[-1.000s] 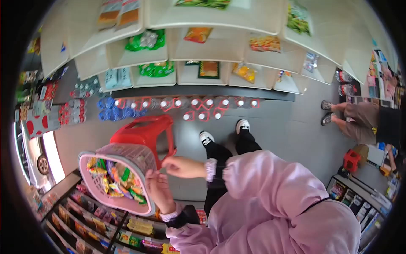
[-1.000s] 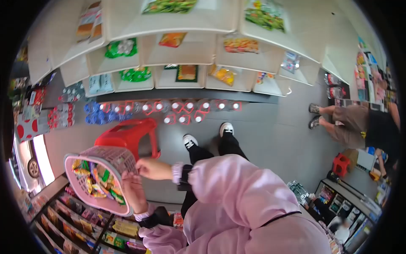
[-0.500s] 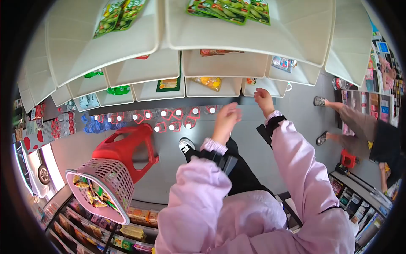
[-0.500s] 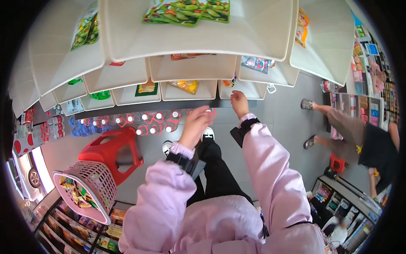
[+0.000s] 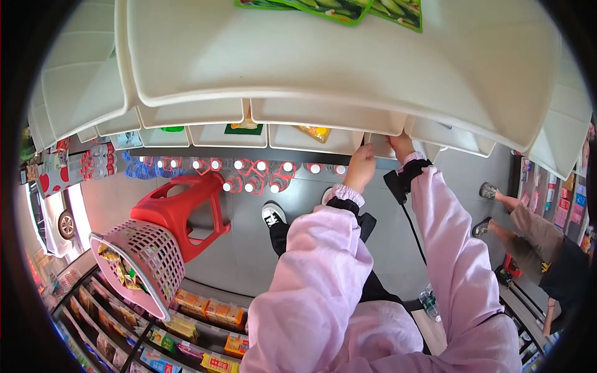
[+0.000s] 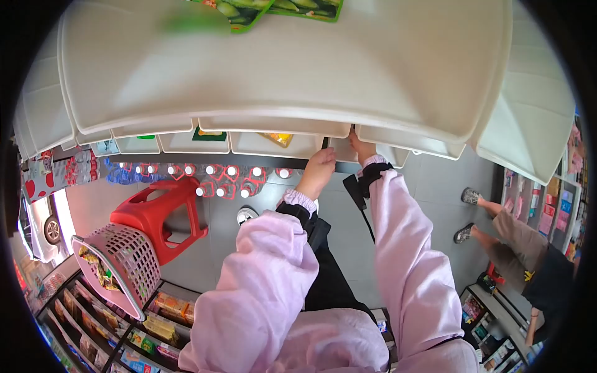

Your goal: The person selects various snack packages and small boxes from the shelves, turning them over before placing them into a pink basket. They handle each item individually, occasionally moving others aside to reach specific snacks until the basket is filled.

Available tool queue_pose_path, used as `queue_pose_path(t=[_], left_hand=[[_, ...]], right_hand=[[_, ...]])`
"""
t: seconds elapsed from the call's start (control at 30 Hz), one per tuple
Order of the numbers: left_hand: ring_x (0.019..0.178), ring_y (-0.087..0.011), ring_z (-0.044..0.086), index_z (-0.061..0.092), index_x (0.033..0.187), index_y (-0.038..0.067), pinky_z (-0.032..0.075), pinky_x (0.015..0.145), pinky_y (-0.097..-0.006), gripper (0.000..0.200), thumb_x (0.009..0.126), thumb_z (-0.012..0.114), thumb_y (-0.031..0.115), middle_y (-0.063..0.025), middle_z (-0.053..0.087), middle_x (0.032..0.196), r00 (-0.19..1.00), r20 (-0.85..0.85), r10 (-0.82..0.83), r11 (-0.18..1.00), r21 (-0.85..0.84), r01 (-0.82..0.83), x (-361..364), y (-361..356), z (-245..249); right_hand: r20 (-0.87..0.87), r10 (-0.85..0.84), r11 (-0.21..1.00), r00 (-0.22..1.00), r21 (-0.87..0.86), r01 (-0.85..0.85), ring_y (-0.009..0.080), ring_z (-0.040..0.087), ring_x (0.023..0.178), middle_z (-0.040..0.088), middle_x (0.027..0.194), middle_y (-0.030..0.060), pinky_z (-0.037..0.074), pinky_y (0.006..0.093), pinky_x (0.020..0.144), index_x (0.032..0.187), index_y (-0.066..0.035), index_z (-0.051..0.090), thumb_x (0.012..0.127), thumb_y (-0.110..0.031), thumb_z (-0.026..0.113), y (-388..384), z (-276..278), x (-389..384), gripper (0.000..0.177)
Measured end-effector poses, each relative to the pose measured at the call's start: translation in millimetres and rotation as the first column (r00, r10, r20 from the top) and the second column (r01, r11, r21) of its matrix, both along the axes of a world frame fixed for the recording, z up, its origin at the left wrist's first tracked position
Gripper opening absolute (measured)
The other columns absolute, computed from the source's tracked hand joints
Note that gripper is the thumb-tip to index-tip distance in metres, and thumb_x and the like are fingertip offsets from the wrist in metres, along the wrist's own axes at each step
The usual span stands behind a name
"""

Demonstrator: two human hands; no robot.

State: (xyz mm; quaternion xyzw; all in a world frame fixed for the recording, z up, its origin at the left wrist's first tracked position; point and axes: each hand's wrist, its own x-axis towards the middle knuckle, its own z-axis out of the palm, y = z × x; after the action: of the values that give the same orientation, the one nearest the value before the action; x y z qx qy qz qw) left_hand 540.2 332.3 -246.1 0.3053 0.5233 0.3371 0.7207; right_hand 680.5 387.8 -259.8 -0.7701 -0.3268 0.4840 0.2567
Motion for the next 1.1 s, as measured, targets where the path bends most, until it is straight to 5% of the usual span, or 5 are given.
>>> queue_pose_path(t=[0.27,0.4,0.63,0.83,1.1], left_hand=[[0.076,-0.0125,0.054,0.052,0.094,0.001,0.044,0.065,-0.0223,0.021,0.083,0.055,0.019,-0.0045,0.057,0.087,0.988,-0.086,0.126,0.979,-0.147,-0.138,-2,-13,32],[0.082,-0.0147,0.058,0.053,0.092,0.002,0.050,0.071,-0.0274,0.019,0.084,0.056,0.019,-0.0052,0.057,0.088,0.841,0.460,0.286,0.907,-0.413,-0.083,-29,-36,86],[0.092,-0.0179,0.057,0.046,0.112,-0.003,0.048,0.080,-0.0321,0.032,0.085,0.052,0.011,-0.0094,0.055,0.104,0.673,0.706,0.219,0.909,-0.399,0.122,-102,-107,142],[0.095,-0.0162,0.055,0.042,0.116,0.001,0.047,0.080,-0.0307,0.034,0.084,0.052,0.006,-0.0072,0.054,0.105,0.675,0.584,0.451,0.892,-0.328,-0.312,-213,-176,205],[0.098,-0.0186,0.054,0.040,0.119,0.007,0.046,0.084,-0.0336,0.039,0.082,0.049,-0.002,-0.0107,0.055,0.106,0.510,0.418,0.752,0.582,-0.058,-0.811,-378,-259,263]], right_hand=[[-0.380,-0.074,0.994,0.922,0.042,0.097,0.0055,0.045,0.059,0.050,0.067,-0.0038,0.040,0.0206,0.057,0.077,-0.007,0.054,0.081,-0.017,0.058,-54,65,6,0.011],[-0.419,-0.018,0.998,0.908,0.053,0.044,0.0054,0.046,0.064,0.052,0.071,-0.0026,0.039,0.0201,0.058,0.082,-0.004,0.055,0.083,-0.015,0.055,-117,119,-7,0.011],[-0.433,0.111,0.993,0.895,0.080,-0.084,0.0051,0.047,0.065,0.054,0.073,-0.0012,0.038,0.0195,0.060,0.083,-0.003,0.054,0.083,-0.014,0.055,-185,224,-72,0.011],[-0.428,0.480,0.877,0.766,0.213,-0.431,0.0040,0.046,0.062,0.053,0.069,-0.0026,0.037,0.0189,0.055,0.085,-0.002,0.055,0.082,-0.011,0.057,-197,257,-176,0.010],[-0.157,0.930,0.358,0.333,0.598,-0.717,0.0256,0.053,0.068,0.053,0.078,0.0128,0.042,0.0306,0.060,0.091,0.001,0.053,0.076,-0.004,0.055,-198,303,-378,0.016]])
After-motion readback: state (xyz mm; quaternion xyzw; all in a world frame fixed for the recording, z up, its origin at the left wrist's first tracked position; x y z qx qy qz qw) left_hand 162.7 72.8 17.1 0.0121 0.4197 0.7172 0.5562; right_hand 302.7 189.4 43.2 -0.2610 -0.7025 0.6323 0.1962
